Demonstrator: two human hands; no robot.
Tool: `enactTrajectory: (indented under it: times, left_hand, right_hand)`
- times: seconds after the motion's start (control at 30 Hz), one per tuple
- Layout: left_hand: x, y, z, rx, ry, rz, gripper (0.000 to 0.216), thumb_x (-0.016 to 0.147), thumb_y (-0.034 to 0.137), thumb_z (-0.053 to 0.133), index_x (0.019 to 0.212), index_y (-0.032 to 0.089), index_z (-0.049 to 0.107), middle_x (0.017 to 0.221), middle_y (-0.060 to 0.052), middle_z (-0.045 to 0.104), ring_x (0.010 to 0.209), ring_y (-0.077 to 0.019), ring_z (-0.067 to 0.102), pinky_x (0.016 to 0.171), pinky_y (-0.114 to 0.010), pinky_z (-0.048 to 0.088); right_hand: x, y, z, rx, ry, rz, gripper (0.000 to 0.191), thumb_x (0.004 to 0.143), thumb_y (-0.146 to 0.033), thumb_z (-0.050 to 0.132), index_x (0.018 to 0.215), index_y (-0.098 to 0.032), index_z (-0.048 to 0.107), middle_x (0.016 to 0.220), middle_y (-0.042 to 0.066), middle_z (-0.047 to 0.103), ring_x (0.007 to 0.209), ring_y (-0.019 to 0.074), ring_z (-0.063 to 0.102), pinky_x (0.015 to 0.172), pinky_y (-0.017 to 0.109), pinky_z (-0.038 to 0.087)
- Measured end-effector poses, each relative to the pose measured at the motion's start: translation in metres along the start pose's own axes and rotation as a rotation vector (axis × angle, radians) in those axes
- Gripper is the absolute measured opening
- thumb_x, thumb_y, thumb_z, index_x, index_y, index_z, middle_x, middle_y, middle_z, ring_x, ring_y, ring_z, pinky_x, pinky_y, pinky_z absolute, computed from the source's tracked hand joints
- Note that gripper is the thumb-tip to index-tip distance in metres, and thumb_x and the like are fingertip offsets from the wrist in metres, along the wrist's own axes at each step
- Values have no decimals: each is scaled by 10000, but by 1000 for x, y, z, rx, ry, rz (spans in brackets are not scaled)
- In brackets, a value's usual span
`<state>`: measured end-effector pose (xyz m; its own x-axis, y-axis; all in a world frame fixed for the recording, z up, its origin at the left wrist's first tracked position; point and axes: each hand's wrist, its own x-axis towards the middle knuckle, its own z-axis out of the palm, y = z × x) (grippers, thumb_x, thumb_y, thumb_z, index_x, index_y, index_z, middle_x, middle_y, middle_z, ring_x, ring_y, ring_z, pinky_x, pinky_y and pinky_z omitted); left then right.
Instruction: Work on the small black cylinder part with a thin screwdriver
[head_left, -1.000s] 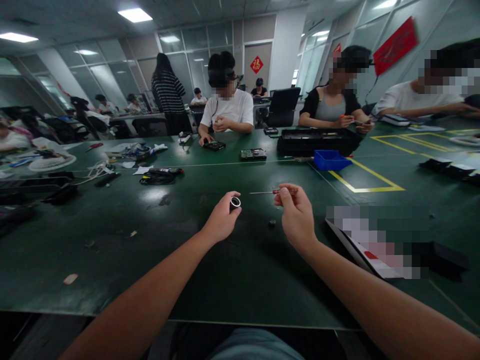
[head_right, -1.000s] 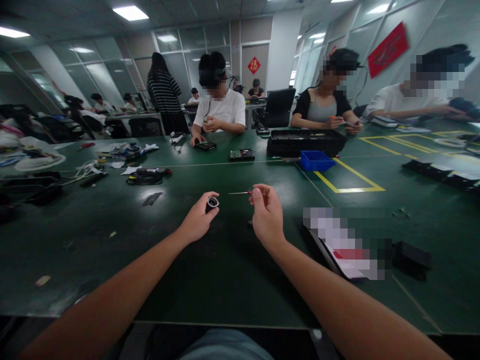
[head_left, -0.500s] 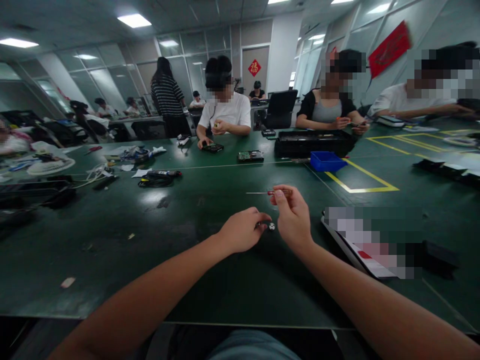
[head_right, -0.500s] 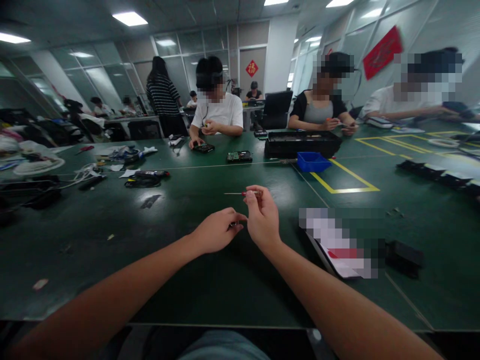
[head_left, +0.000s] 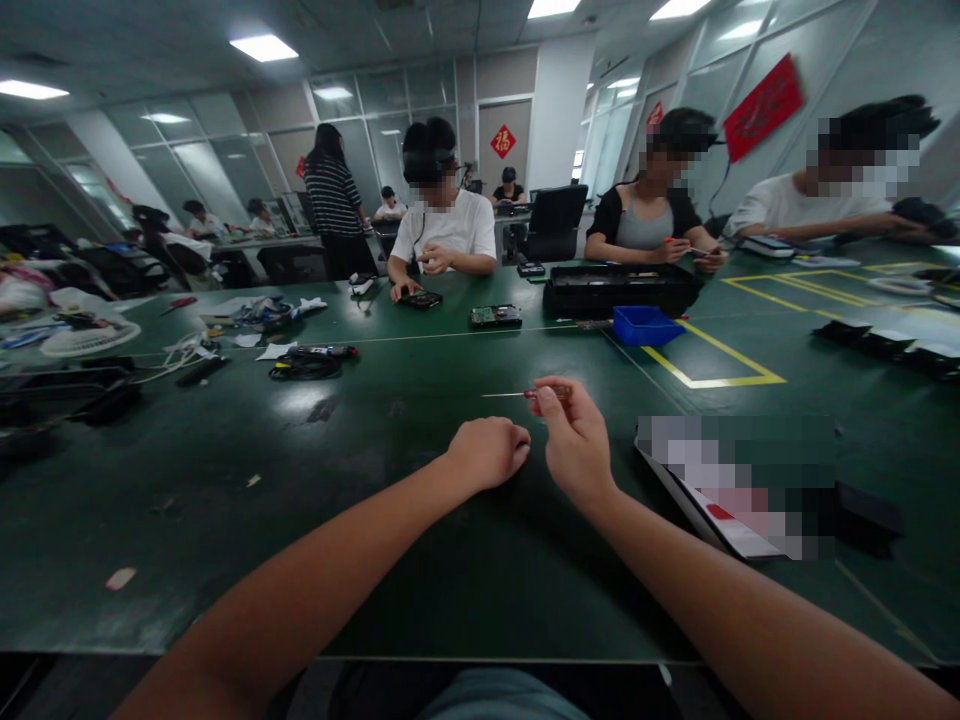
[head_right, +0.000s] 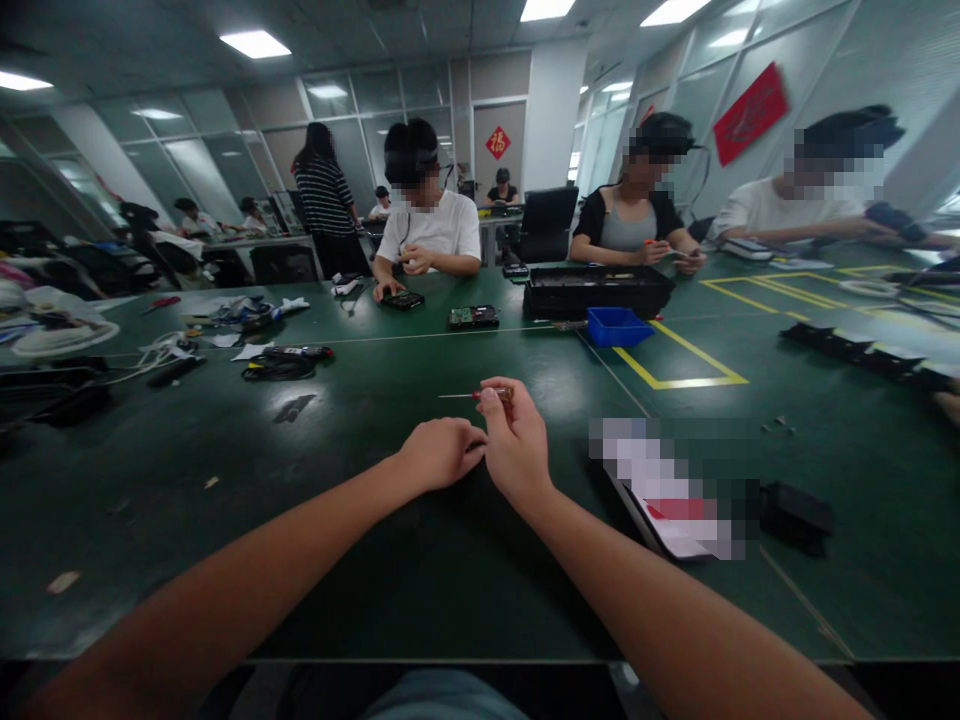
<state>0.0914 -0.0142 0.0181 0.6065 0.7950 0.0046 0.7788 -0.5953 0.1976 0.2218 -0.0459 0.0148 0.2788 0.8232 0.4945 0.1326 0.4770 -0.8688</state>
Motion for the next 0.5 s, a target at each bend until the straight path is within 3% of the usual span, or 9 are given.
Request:
enactTrajectory:
  times: [0.13,0.2,0.3,0.4,0.5]
  left_hand:
    - [-6,-28,-9,-390,2,-107,241,914,332,560,1016,215,745,960,-72,725,851,-222,660,735,-322,483]
    - [-14,-48,-15,-686,-6,-194,236,912,342,578,1012,186,724,921,-66,695,725,-161,615,629,-269,445]
    - [-32,-85,-27,-1151,-4,-370,265,894,408,632,1009,171,669,853,-32,603,562,-89,492,455,-198,276]
    - [-57,-125,-43,-1406,163,-470,194,871,323,687,941,156,617,785,-1,527,542,-77,465,432,-171,270]
    - [-89,-163,-61,-1657,363,-589,138,926,276,612,891,152,560,737,8,500,526,-89,447,433,-181,329]
  right_hand:
    - [0,0,0,-11,9,1,181,953,-387,562,1011,-235,640,888,36,699,821,199,651,782,378,512]
    - [0,0,0,-21,3,5,189,953,-394,560,1012,-234,641,884,37,695,814,200,648,776,380,511]
    - [0,1,-1,-26,-20,16,199,957,-401,556,1026,-235,642,896,39,694,826,204,648,783,386,511]
    - [0,3,-1,-34,-31,28,210,963,-413,552,1037,-238,641,914,42,697,842,209,650,790,391,513]
    - [0,5,-1,-33,-29,39,213,964,-418,553,1038,-238,640,924,44,698,846,211,651,792,393,516]
